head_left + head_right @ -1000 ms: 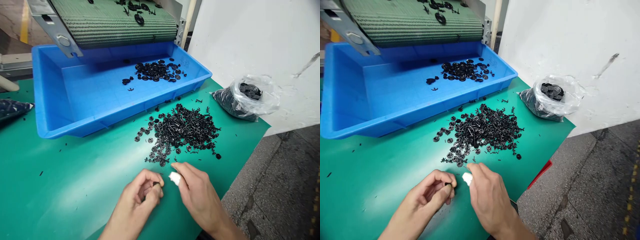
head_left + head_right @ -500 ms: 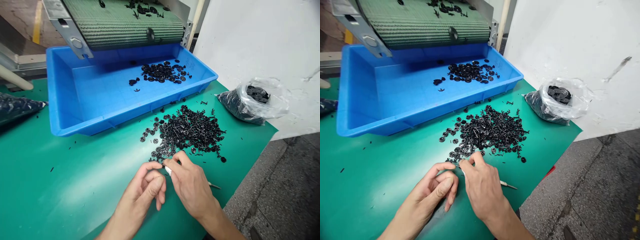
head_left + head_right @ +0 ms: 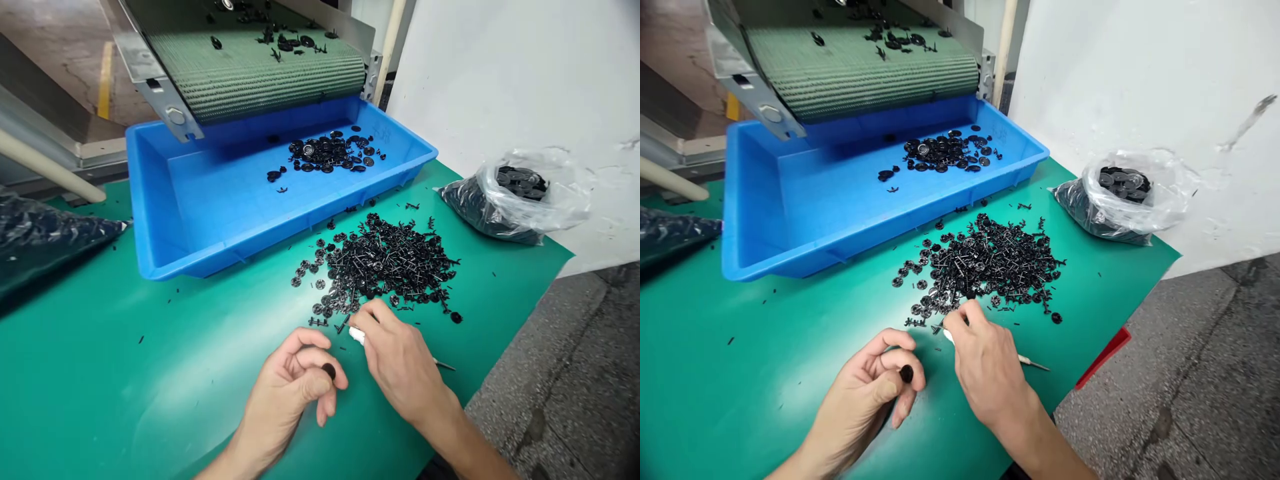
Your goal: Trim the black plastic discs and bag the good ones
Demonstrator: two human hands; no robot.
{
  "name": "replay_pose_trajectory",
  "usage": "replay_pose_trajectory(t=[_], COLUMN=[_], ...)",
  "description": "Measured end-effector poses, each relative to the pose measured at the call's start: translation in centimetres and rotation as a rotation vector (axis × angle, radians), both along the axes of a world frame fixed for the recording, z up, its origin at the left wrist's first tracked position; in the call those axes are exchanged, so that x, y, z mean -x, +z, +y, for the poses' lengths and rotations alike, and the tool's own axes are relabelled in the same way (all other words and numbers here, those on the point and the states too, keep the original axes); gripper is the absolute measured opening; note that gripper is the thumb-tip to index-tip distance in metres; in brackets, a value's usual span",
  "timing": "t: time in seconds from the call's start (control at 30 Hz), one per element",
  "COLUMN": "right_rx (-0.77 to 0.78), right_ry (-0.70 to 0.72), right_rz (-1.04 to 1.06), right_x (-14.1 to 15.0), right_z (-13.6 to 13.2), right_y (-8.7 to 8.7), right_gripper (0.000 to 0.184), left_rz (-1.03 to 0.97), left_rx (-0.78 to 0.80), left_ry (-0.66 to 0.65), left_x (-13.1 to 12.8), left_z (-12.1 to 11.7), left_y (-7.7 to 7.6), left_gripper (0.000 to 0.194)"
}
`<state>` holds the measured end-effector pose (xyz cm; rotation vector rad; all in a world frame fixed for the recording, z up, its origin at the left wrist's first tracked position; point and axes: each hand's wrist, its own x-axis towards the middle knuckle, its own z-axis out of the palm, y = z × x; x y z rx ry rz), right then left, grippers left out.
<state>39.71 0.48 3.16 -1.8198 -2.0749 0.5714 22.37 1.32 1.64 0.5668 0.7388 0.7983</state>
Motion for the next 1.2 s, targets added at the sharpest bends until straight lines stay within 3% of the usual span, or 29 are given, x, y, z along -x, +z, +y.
replay_pose_trajectory(t=[0.1,0.2,0.3,0.4,0.53,0.7,0.87,0.97,1.07,1.13,1.2], right_rx=[0.004,0.005,0.108,0.202,0.206,0.037,0.023,0.030,0.018,0.016,0.011], right_ry=[-0.019,-0.069,-0.034,0.002,0.025,-0.142,-0.132,-0.119,-0.129,-0.122,-0.126], right_rz=[0.047,0.278,0.520,0.601,0.564,0.288,0.096,0.081,0.135,0.200,0.257], right_x=[-0.1,-0.1,0.0,0.3,-0.2,-1.5,-0.8,-0.4,-0.5,-0.7,-0.8], right_z=[-0.4,-1.0,-1.4,-1.6,-1.9,-2.2,-1.1,-0.5,-0.8,-1.3,-1.8], right_y=[0.2,1.3,2.6,3.3,2.7,0.8,-0.1,-0.3,-0.1,0.3,0.8], right_gripper=[0.031,0.029,0.026,0.026,0.032,0.032,0.031,0.031,0.028,0.026,0.027], left_rz=[0.004,0.035,0.082,0.130,0.214,0.249,0.365,0.403,0.364,0.332,0.292], left_rx=[-0.001,-0.023,-0.052,-0.100,-0.129,-0.150,-0.199,-0.215,-0.216,-0.169,-0.101], left_ry=[0.000,0.022,0.027,0.032,0.023,0.047,0.094,0.101,0.000,-0.062,-0.043], left_x=[0.0,-0.1,-0.1,0.0,0.1,0.3,0.2,0.1,0.0,-0.1,-0.3], left_z=[-0.1,-0.2,-0.6,-1.1,-0.8,0.3,-0.3,-0.8,-0.4,0.1,0.5], left_y=[0.1,0.2,0.2,0.1,0.0,0.0,0.1,0.0,-0.1,0.1,0.3], left_gripper=[0.025,0.025,0.019,0.016,0.011,0.015,0.022,0.026,0.023,0.019,0.020])
